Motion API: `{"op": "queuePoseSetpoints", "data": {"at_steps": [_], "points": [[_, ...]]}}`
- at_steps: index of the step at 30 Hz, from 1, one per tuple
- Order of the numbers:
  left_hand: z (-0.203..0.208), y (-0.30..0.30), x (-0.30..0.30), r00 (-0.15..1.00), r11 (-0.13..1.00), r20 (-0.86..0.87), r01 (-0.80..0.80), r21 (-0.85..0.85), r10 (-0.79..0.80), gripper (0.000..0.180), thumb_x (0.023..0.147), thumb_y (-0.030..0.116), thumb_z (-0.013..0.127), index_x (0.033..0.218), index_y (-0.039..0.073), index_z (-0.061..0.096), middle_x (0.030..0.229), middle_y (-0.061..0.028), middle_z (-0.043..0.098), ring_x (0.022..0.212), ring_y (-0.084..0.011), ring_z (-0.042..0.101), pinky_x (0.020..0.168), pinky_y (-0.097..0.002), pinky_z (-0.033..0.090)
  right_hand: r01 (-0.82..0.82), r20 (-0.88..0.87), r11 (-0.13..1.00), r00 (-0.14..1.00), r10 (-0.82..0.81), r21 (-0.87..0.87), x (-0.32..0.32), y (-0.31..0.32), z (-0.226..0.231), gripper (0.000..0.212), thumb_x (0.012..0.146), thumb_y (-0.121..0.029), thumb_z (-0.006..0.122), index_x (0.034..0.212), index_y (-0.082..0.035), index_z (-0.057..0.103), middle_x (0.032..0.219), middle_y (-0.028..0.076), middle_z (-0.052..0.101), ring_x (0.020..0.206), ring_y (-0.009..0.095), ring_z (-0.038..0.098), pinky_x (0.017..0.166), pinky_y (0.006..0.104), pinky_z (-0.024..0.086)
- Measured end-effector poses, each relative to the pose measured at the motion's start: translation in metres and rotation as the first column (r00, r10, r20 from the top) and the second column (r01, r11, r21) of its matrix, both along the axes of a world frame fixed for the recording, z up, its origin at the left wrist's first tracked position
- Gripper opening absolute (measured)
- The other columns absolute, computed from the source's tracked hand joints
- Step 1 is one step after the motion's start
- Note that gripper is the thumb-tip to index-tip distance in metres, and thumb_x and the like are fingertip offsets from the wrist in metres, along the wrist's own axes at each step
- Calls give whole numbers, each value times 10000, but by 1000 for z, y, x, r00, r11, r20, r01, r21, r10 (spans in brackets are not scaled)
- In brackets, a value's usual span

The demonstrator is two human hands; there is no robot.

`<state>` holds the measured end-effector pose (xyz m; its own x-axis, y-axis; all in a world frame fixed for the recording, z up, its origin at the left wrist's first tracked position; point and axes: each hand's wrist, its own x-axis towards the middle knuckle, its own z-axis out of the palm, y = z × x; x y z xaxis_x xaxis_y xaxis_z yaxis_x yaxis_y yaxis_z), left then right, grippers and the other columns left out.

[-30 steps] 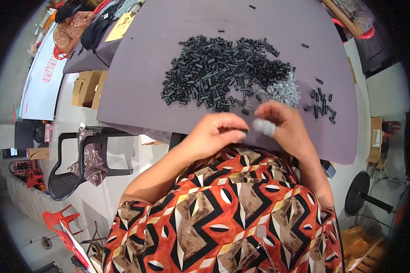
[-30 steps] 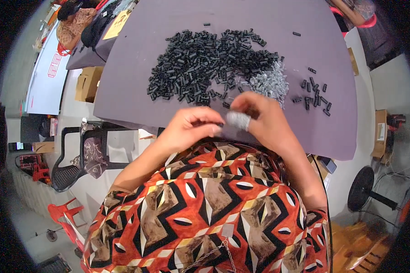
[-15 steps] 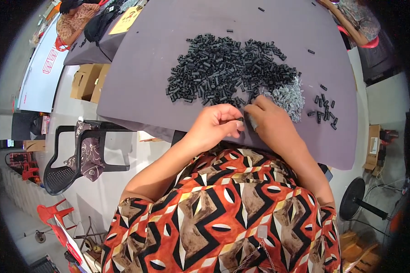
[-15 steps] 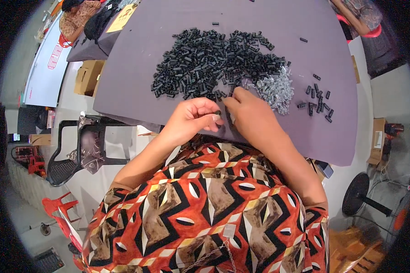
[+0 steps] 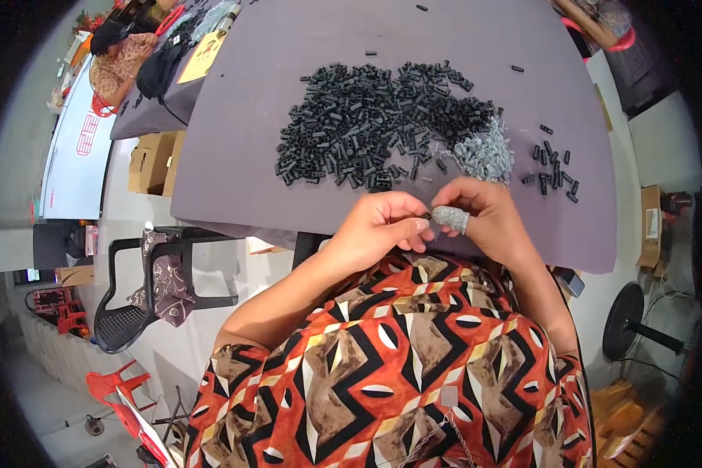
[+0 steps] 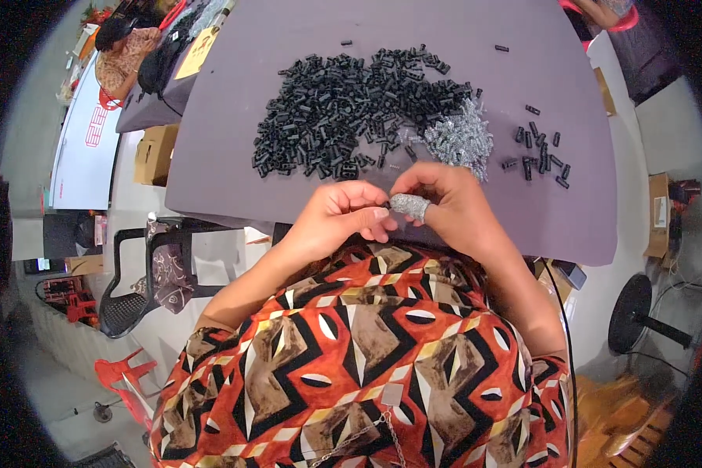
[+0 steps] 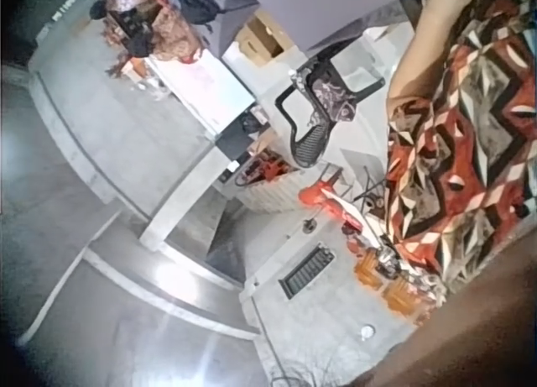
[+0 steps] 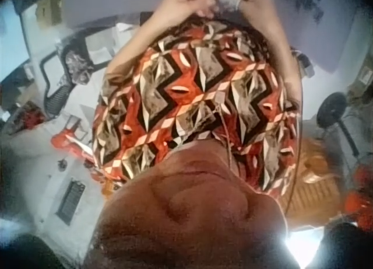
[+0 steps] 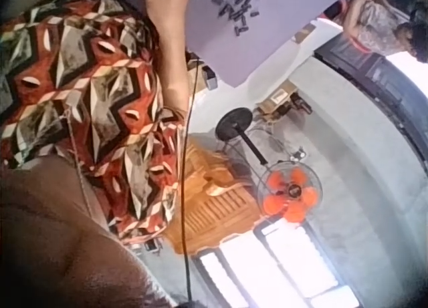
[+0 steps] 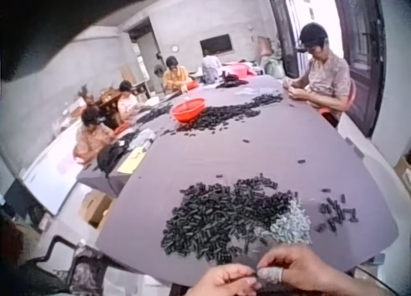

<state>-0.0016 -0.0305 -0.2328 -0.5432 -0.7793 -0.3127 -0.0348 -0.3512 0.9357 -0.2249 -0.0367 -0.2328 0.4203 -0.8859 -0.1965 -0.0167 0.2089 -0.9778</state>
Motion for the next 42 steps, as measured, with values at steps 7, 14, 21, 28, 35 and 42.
{"op": "queuePoseSetpoints", "data": {"at_steps": [7, 14, 21, 28, 35, 42], "points": [[-2, -1, -1, 1000, 1000, -2, 3, 24, -3, 150, 978, 90, 598, 1089, -7, 629, 940, -96, 735, 763, -117, 691, 674, -231, 529, -44, -97, 979, 995, 25, -200, -4, 5, 3, 194, 796, 106, 625, 979, 47, 655, 905, 53, 652, 847, 113, 642, 754, 257, 517], [2, -1, 1, 1000, 1000, 2, 0, -8, 0, 141, 971, 71, 603, 1082, -12, 626, 934, -98, 733, 755, -118, 686, 678, -237, 531, -36, -37, 992, 999, 32, -124, -2, 5, 2, 218, 794, 135, 604, 980, 32, 651, 916, 38, 663, 872, 92, 639, 774, 250, 517], [7, -3, 0, 999, 999, 28, 27, -25, -27, 143, 968, 69, 606, 1081, -16, 624, 931, -100, 732, 755, -120, 686, 673, -237, 528, 9, 22, 990, 1000, -6, -140, 0, 7, 4, 213, 796, 137, 604, 973, 28, 649, 918, 31, 668, 878, 85, 639, 774, 246, 520], [7, -4, -2, 999, 1000, 22, 30, 2, -30, 146, 975, 76, 595, 1078, -17, 640, 920, -101, 732, 754, -131, 696, 660, -235, 530, -98, -193, 928, 981, 29, -360, -4, 6, 16, 261, 748, 129, 601, 979, 16, 645, 865, 68, 643, 823, 170, 650, 732, 300, 508], [7, 2, -9, 996, 997, 87, 19, -81, -12, 153, 992, 84, 571, 1080, -18, 643, 877, -75, 714, 730, -116, 678, 660, -238, 536, -194, -389, 730, 915, -106, -655, 3, 12, 27, 238, 717, 98, 630, 944, 27, 647, 851, 106, 635, 776, 222, 632, 673, 327, 483], [3, -3, -10, 998, 990, 43, 45, -135, -40, 136, 992, 80, 567, 1062, -17, 632, 876, -75, 712, 731, -119, 679, 660, -242, 535, 2, -32, 1000, 999, -3, -27, -5, 6, 16, 335, 749, 191, 519, 1025, 47, 643, 898, 67, 684, 845, 137, 668, 745, 285, 549]]}}
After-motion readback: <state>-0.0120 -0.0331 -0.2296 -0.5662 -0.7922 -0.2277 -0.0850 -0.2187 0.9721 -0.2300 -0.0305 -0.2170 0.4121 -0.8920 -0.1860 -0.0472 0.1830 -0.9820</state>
